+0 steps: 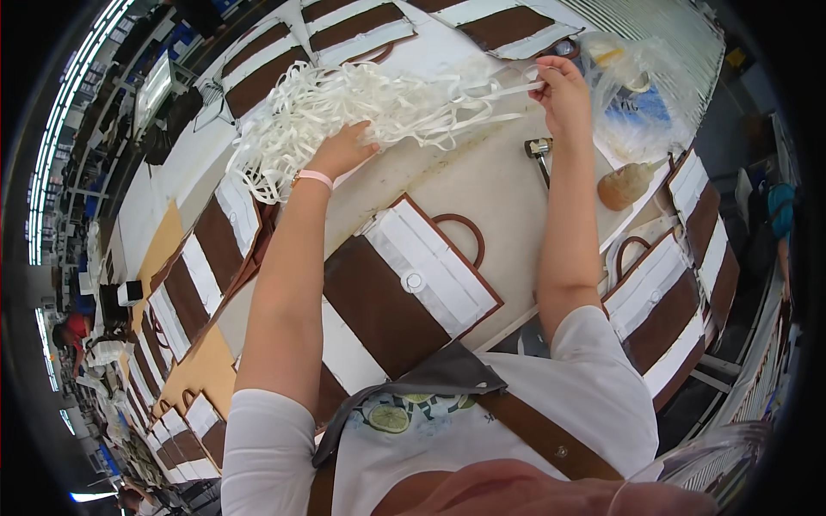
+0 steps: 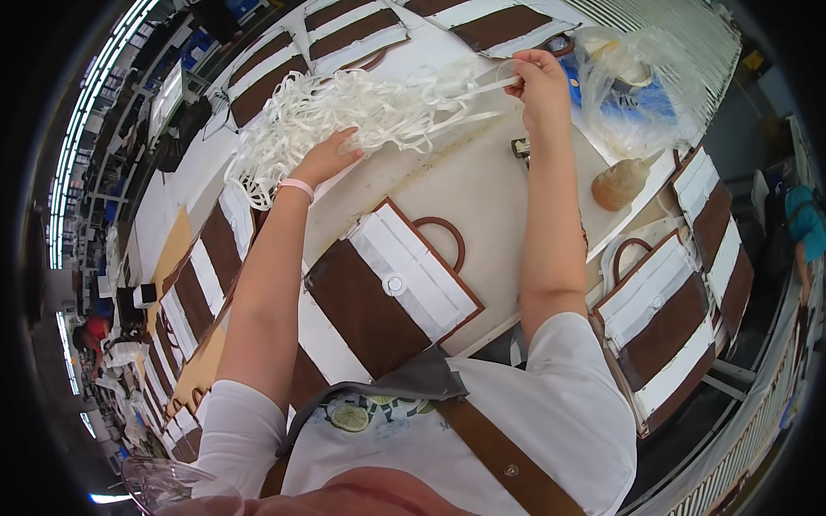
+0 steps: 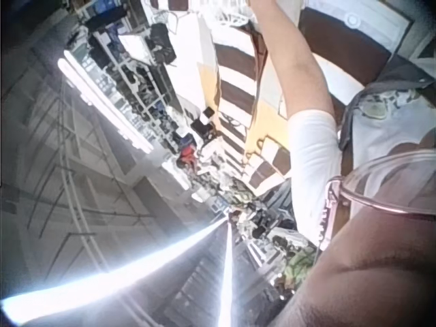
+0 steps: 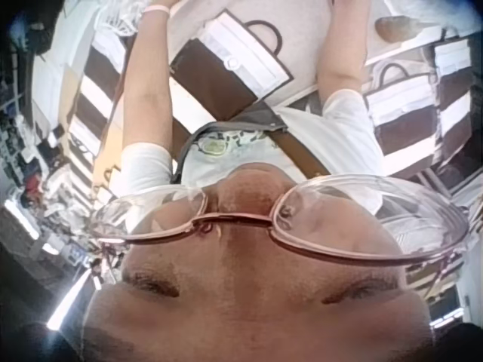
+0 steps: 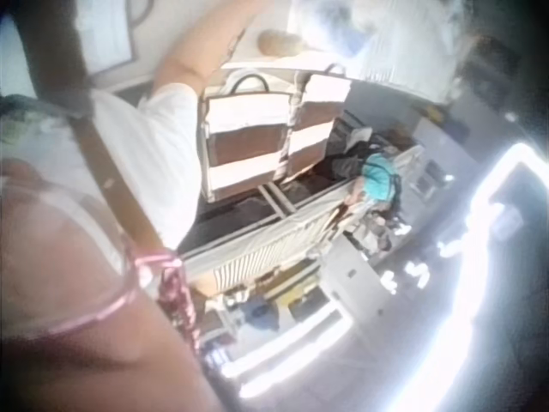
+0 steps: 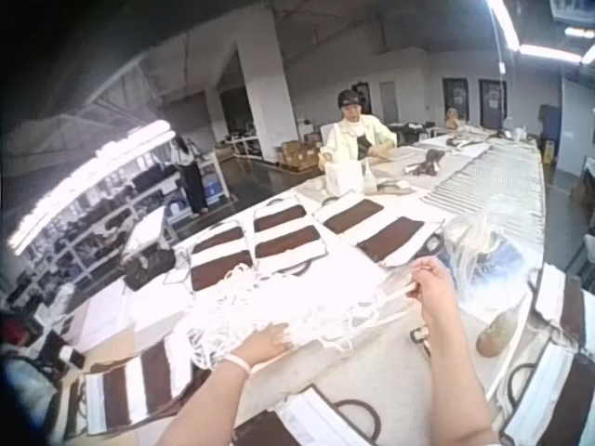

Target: The person assembles a brown and white striped handbag by hand. They place white plastic strips onto the bag's surface, aligning them with the pattern, and use a hammer to secure them. The person handles multiple bag components and tools on a factory workbench.

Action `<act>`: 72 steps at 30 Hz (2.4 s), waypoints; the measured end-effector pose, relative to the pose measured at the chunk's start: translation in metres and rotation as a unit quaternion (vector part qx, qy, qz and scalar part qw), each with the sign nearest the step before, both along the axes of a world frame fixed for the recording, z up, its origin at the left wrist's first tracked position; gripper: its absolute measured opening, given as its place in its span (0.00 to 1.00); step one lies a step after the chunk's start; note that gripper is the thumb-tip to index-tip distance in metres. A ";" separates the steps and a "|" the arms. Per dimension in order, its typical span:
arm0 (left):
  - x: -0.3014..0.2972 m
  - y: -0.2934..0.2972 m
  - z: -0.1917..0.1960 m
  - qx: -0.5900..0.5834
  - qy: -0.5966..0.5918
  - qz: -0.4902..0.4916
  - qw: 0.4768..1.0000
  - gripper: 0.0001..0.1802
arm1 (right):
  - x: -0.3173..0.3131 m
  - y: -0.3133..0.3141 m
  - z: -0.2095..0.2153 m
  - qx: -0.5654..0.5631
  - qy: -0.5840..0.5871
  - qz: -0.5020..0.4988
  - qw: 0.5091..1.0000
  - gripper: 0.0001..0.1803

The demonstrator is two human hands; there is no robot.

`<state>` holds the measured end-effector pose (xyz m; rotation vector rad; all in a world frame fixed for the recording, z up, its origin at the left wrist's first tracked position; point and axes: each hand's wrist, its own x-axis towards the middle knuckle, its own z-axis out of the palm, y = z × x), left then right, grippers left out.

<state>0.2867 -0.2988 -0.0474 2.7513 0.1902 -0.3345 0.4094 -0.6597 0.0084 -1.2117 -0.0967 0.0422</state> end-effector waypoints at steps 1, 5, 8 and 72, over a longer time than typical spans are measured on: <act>0.001 -0.001 0.000 -0.004 -0.003 0.003 1.000 0.41 | -0.003 -0.001 0.007 0.019 -0.011 -0.014 1.000 0.07; 0.003 0.003 -0.003 -0.026 -0.013 0.013 0.999 0.41 | -0.021 0.010 0.024 0.061 -0.125 -0.088 0.986 0.08; 0.000 0.013 -0.010 -0.037 -0.027 0.017 0.999 0.41 | -0.040 0.015 0.042 0.064 -0.203 -0.178 0.961 0.08; -0.036 -0.061 0.012 0.255 -0.133 0.066 0.955 0.29 | -0.198 -0.152 0.152 0.007 -0.299 0.204 0.932 0.25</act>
